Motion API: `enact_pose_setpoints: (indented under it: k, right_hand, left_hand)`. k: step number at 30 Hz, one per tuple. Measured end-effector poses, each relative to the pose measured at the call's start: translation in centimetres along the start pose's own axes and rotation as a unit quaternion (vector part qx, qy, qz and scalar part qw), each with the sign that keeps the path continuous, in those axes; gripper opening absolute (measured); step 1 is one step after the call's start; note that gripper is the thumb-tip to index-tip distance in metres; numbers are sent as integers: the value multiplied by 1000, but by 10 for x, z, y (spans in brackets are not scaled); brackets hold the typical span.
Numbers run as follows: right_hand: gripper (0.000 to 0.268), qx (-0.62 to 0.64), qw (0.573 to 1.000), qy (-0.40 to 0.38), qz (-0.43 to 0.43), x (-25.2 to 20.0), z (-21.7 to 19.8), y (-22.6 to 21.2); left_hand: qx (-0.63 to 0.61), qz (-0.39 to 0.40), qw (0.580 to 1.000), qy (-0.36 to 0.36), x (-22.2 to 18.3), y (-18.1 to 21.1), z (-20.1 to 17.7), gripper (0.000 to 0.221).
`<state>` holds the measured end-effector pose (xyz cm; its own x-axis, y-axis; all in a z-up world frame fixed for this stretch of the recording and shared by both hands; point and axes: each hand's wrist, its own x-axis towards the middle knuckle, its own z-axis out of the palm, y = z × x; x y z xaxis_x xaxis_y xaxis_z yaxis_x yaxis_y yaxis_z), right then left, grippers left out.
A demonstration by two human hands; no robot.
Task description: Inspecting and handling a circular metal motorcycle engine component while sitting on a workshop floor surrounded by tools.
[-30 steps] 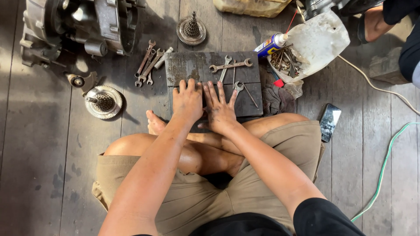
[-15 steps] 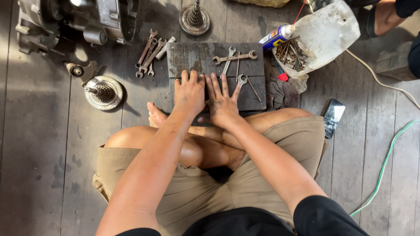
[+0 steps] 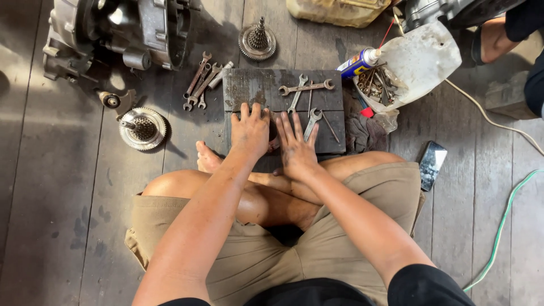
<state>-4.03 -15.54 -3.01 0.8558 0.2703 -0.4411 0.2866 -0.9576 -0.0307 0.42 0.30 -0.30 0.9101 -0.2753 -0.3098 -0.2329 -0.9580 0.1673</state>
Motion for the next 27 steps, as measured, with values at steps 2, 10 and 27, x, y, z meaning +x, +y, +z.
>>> enact_pose_setpoints:
  k: [2, 10, 27]
  right_hand:
    - [146, -3, 1000, 8, -3, -17, -15, -9]
    - [102, 10, 997, 66, -33, -5, -43, -13]
    - [77, 20, 998, 51, -33, -43, -64, -41]
  left_hand:
    - [2, 9, 1000, 1, -11, 2, -16, 59]
    - [49, 0, 999, -10, -24, 2, -35, 56]
    - [-1, -15, 999, -29, -26, -5, -56, 58]
